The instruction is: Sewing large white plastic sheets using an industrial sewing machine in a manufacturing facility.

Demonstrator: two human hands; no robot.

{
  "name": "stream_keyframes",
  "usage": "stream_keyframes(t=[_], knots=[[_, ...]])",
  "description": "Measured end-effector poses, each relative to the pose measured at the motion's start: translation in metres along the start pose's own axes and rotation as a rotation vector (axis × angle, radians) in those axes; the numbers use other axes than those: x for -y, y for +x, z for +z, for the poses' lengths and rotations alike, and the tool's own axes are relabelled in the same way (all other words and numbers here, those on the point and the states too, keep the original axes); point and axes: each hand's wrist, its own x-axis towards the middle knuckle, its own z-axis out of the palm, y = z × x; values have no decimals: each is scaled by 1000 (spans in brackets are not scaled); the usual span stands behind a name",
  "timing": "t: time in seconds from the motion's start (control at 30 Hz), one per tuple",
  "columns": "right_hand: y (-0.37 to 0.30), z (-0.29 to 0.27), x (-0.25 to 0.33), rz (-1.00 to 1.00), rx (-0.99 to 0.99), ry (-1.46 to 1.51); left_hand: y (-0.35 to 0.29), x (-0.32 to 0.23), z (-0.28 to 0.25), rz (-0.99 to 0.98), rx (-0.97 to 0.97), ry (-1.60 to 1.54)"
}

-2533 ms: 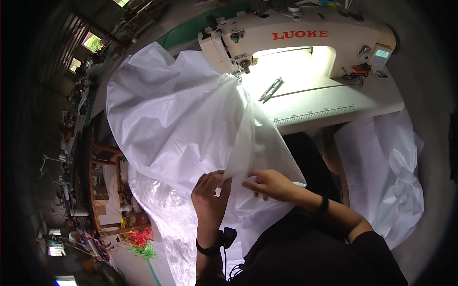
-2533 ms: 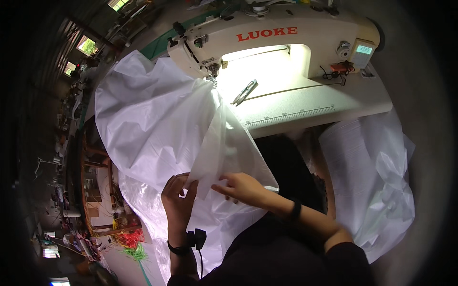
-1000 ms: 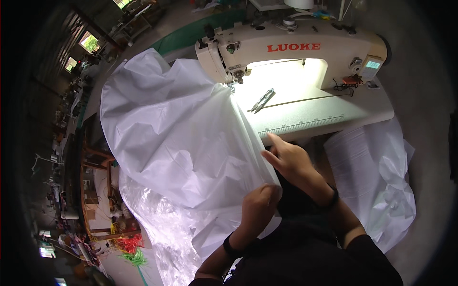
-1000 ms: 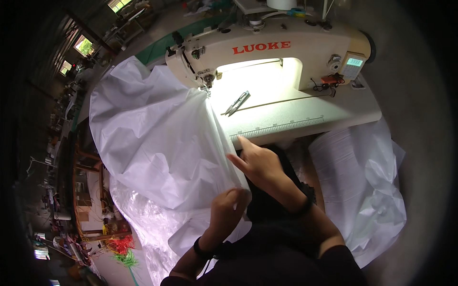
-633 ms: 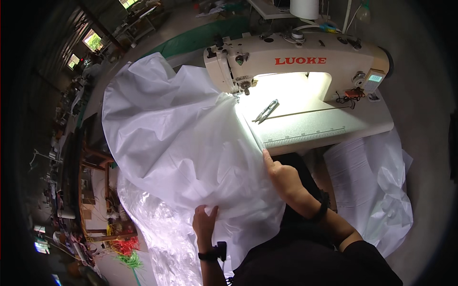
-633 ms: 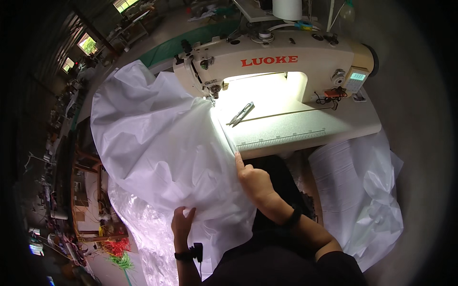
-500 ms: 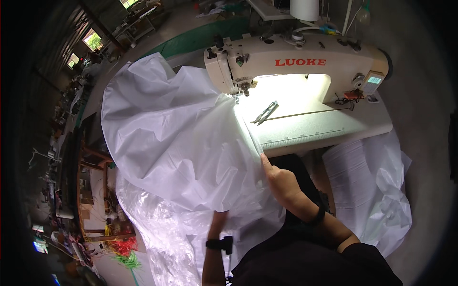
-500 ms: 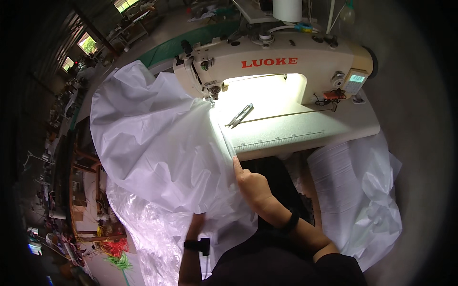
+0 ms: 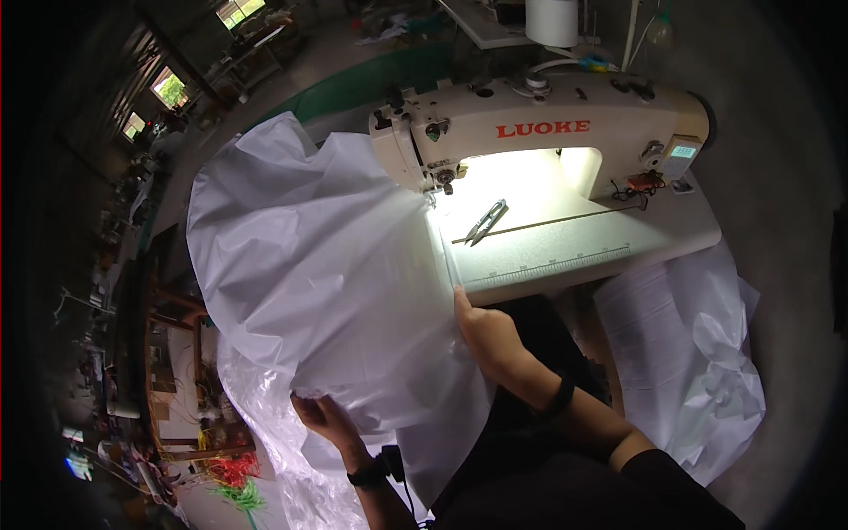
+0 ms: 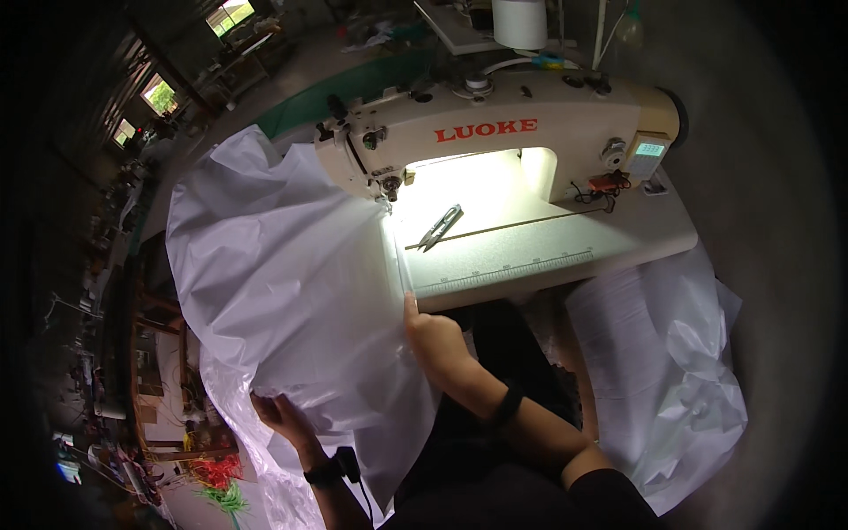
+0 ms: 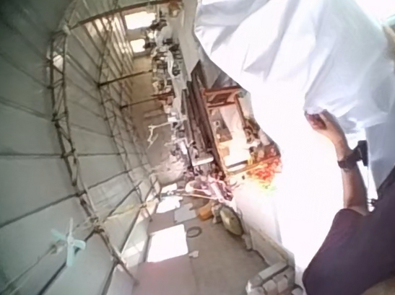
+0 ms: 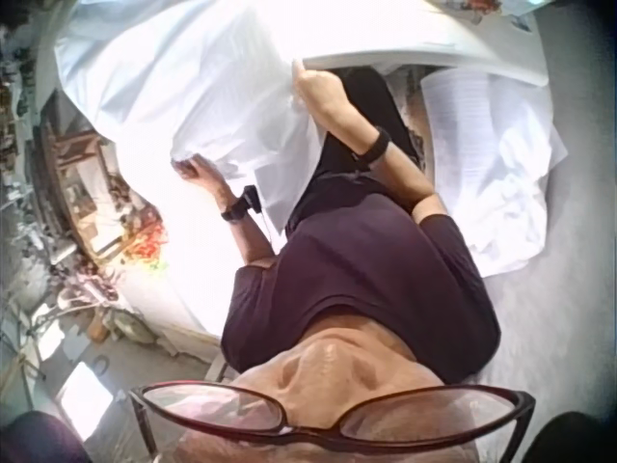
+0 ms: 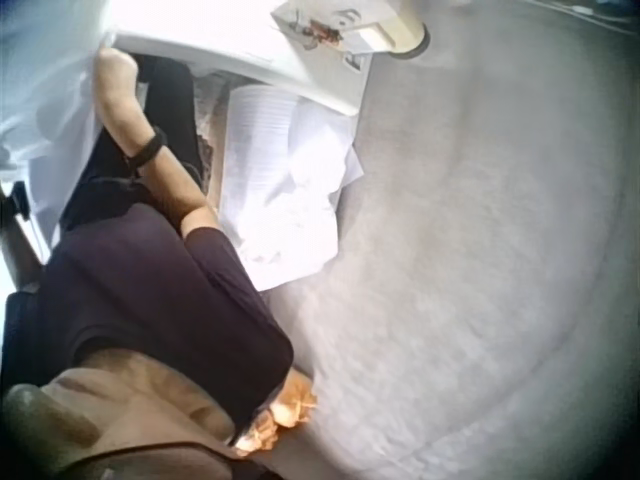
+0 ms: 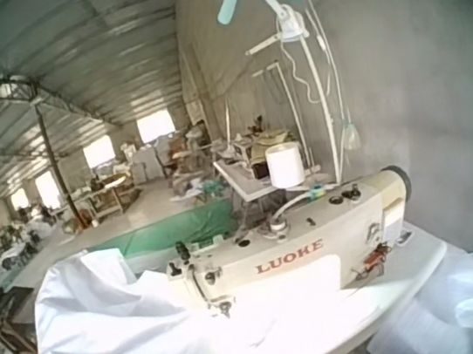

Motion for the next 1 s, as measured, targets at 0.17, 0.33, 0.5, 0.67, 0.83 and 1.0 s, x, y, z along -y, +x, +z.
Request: stream_keyframes(t=[0.17,0.33,0.5,0.67,0.83,1.0], knots=[[49,2,-5,39,33,-110,39,-19,33,190,-44,-103],[101,10,-9,69,-1,-214,73,-6,48,163,66,-55],[88,14,-9,108,46,-395,63,-58,61,245,74,29],[58,11,6,112,37,-404,75,-68,62,405,-1,98],[87,12,1,139,40,-445,95,-93,89,442,64,225],[110,16,-2,82,28,-511,123,-105,101,472,94,502]])
